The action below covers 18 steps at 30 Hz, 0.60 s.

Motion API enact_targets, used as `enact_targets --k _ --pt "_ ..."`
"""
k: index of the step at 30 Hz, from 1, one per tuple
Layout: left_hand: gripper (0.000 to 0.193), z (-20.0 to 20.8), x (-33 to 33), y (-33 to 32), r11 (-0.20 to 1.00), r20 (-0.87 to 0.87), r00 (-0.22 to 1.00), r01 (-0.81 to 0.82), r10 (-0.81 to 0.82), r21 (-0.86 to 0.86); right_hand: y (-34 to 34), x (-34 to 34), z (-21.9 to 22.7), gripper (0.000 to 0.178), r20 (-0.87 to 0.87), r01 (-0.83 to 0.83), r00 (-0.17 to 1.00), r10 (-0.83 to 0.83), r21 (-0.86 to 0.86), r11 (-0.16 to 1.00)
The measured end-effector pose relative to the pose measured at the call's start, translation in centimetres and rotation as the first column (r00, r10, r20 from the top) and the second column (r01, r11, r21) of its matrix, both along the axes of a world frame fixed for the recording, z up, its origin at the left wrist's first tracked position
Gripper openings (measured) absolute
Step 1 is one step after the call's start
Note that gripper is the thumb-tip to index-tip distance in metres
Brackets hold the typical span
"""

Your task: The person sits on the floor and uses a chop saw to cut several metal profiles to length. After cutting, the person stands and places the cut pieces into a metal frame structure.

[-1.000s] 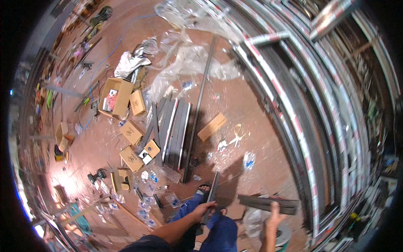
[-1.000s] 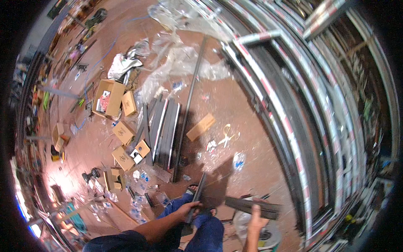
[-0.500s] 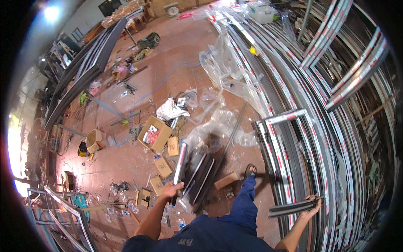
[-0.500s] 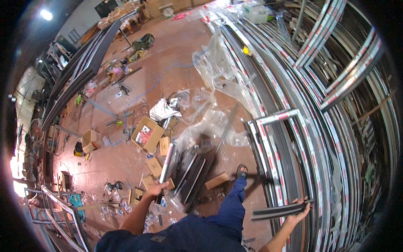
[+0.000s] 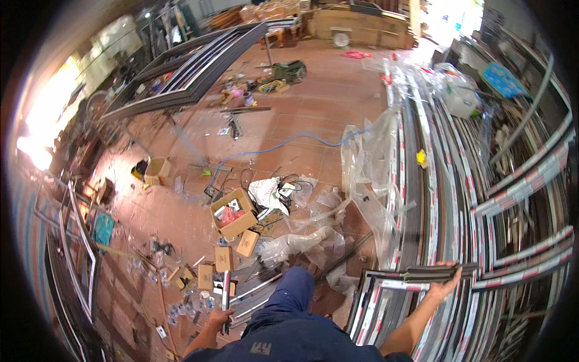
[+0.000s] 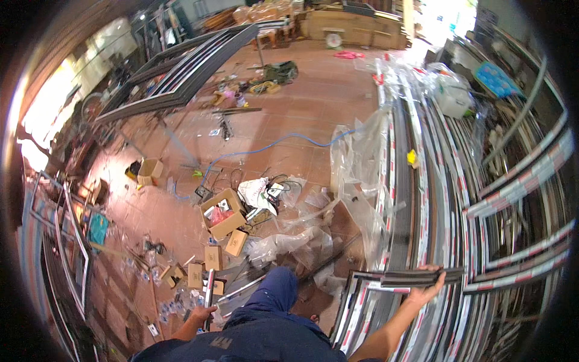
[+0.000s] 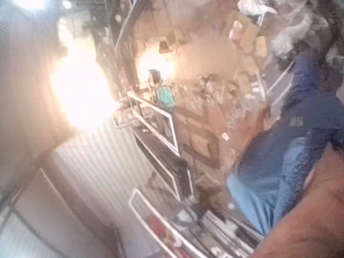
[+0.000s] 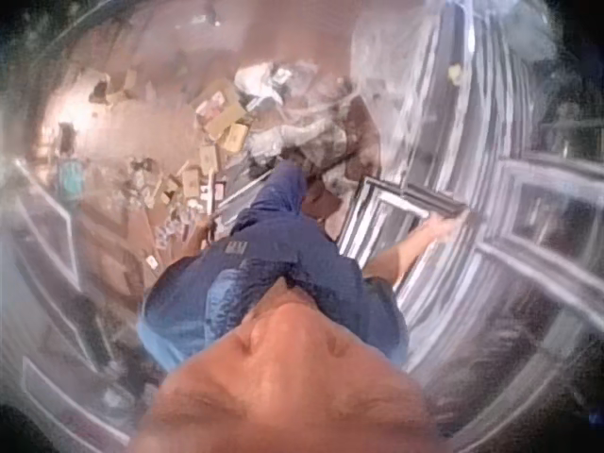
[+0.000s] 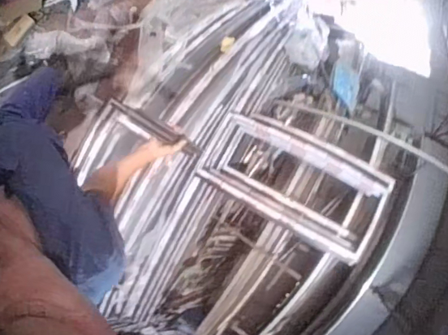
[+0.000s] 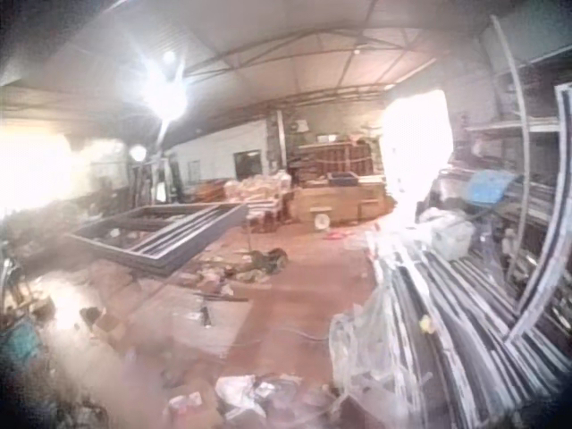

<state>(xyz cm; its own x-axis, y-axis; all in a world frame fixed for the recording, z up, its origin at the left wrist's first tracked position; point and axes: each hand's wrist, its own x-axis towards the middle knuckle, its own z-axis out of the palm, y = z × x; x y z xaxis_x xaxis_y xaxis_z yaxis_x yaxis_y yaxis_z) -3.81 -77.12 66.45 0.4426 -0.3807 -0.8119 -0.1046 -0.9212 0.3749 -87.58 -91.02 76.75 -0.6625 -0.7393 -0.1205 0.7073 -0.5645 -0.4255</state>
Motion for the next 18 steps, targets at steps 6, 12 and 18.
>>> enact_targets --k 6,12,18 --pt "0.075 -6.5 -4.8 -6.1 0.979 0.242 0.963 0.071 -0.117 0.19 -27.9 6.5 4.1 0.042 0.007 -0.311 0.946 0.323 0.294 0.904" --pt "0.08 -5.5 -6.3 -40.2 0.997 0.067 0.997 -0.047 0.043 0.057 -41.7 9.5 8.3 0.048 -0.195 0.044 0.98 0.035 0.384 0.922" --pt "0.049 13.0 -10.3 -72.2 0.766 -0.002 0.997 0.061 -0.081 -0.641 -60.5 13.1 9.0 0.048 -0.275 0.028 0.952 0.132 0.509 0.86"
